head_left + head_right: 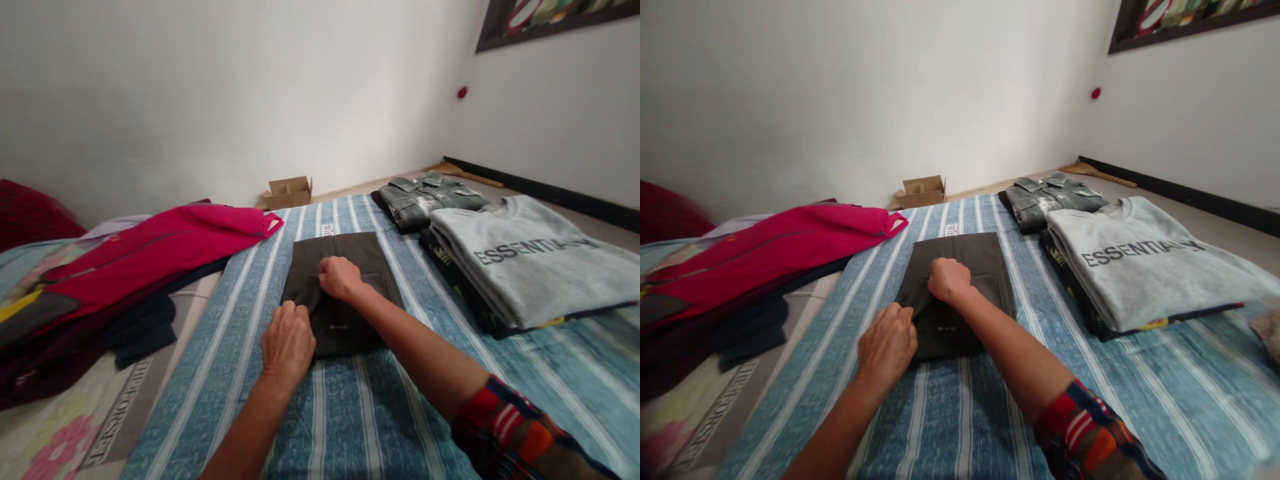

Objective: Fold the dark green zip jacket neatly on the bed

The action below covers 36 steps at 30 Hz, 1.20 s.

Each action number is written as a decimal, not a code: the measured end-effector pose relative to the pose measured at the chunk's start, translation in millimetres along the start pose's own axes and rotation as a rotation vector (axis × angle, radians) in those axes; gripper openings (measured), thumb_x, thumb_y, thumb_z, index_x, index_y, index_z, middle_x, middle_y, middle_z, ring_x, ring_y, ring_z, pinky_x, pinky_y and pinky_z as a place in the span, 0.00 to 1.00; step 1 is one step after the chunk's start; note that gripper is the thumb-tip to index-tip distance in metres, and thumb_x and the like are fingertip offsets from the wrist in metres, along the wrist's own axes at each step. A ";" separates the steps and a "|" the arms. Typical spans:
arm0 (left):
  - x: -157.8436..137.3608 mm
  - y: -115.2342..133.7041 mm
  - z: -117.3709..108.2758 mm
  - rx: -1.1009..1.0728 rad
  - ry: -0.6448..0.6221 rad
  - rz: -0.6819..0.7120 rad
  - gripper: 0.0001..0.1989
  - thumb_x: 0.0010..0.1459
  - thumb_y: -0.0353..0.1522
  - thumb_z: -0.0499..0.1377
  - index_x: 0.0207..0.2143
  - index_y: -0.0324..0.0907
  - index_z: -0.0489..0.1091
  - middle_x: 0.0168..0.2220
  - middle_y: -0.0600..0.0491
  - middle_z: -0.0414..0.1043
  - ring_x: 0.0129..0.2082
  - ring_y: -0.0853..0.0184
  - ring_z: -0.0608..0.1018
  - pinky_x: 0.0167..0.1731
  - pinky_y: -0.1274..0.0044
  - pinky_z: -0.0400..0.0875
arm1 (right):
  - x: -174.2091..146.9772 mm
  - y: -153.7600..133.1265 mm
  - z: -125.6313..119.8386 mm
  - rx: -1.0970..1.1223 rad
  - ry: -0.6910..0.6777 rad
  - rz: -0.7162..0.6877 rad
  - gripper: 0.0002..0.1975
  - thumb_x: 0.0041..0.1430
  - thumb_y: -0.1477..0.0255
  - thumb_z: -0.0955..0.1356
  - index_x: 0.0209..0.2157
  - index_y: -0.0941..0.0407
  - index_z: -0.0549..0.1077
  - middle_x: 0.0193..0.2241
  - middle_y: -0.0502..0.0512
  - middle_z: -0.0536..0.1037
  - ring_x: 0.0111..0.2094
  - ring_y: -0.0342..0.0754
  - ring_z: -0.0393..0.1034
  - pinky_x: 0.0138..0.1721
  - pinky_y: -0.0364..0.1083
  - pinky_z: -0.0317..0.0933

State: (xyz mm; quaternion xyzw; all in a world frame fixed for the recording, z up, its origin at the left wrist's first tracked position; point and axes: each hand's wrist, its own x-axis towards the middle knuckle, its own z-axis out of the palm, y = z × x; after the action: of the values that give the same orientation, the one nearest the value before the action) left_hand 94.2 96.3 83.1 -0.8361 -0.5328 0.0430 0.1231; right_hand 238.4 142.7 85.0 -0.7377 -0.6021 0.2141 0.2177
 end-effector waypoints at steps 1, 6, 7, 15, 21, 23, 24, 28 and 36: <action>0.5 -0.5 -0.2 0.008 0.007 -0.005 0.12 0.58 0.26 0.46 0.36 0.40 0.69 0.37 0.47 0.68 0.43 0.60 0.70 0.41 0.74 0.64 | -8.4 -1.4 -0.9 -0.035 0.044 -0.031 0.10 0.56 0.74 0.63 0.39 0.56 0.73 0.40 0.59 0.75 0.42 0.52 0.70 0.40 0.48 0.63; 7.0 -3.4 -2.1 0.009 0.039 0.008 0.14 0.60 0.28 0.44 0.36 0.38 0.70 0.36 0.45 0.68 0.41 0.57 0.71 0.38 0.73 0.65 | -34.6 2.9 5.9 -0.368 0.188 -0.610 0.08 0.59 0.72 0.62 0.39 0.55 0.70 0.44 0.57 0.69 0.47 0.53 0.61 0.40 0.50 0.63; 8.4 -3.4 -1.9 0.009 0.049 0.006 0.15 0.60 0.28 0.44 0.37 0.38 0.70 0.36 0.45 0.68 0.41 0.57 0.71 0.37 0.72 0.65 | -35.1 5.7 9.3 -0.389 0.188 -0.656 0.08 0.58 0.72 0.63 0.40 0.55 0.70 0.45 0.56 0.68 0.49 0.53 0.59 0.41 0.51 0.62; 7.0 0.9 -4.5 -0.003 0.035 -0.036 0.17 0.61 0.31 0.43 0.40 0.39 0.70 0.39 0.45 0.69 0.41 0.56 0.71 0.36 0.72 0.66 | -22.2 13.6 29.7 -0.410 0.225 -0.576 0.10 0.63 0.72 0.59 0.35 0.57 0.72 0.41 0.55 0.71 0.46 0.54 0.58 0.41 0.53 0.58; 0.5 0.9 -5.3 -0.035 0.005 -0.094 0.17 0.59 0.33 0.45 0.41 0.39 0.70 0.41 0.42 0.68 0.43 0.52 0.70 0.35 0.70 0.67 | -21.0 12.2 32.1 -0.452 0.244 -0.558 0.12 0.65 0.73 0.58 0.37 0.57 0.72 0.40 0.56 0.73 0.42 0.53 0.61 0.41 0.53 0.57; -1.4 2.0 -4.9 -0.037 0.011 -0.089 0.17 0.59 0.32 0.45 0.42 0.38 0.71 0.41 0.41 0.68 0.43 0.52 0.70 0.34 0.70 0.67 | -21.2 12.7 33.0 -0.471 0.243 -0.551 0.12 0.65 0.73 0.58 0.37 0.58 0.72 0.40 0.57 0.73 0.42 0.52 0.61 0.41 0.54 0.56; -2.1 2.9 -4.7 -0.033 0.018 -0.083 0.17 0.58 0.31 0.45 0.42 0.38 0.71 0.42 0.41 0.68 0.43 0.52 0.70 0.33 0.70 0.67 | -21.2 13.0 33.5 -0.479 0.240 -0.546 0.12 0.65 0.73 0.58 0.37 0.58 0.72 0.40 0.57 0.73 0.43 0.52 0.61 0.42 0.54 0.56; -2.3 6.8 -5.9 -0.002 0.053 -0.047 0.18 0.58 0.30 0.44 0.40 0.35 0.72 0.40 0.41 0.69 0.42 0.53 0.71 0.33 0.71 0.67 | -20.4 13.5 34.7 -0.490 0.225 -0.521 0.12 0.65 0.73 0.58 0.37 0.58 0.71 0.41 0.57 0.73 0.43 0.52 0.61 0.42 0.54 0.56; 5.2 6.1 -14.5 -0.085 -0.026 -0.097 0.19 0.57 0.31 0.43 0.36 0.39 0.73 0.40 0.41 0.70 0.42 0.53 0.72 0.32 0.71 0.67 | -47.8 8.0 26.5 -0.407 0.339 -0.460 0.10 0.63 0.73 0.58 0.42 0.58 0.68 0.43 0.57 0.70 0.48 0.53 0.59 0.42 0.53 0.57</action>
State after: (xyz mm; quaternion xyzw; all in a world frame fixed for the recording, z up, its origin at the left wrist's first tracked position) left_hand 104.7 96.2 95.9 -0.8131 -0.5757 0.0253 0.0826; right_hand 220.7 96.0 61.4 -0.6361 -0.7382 -0.0905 0.2056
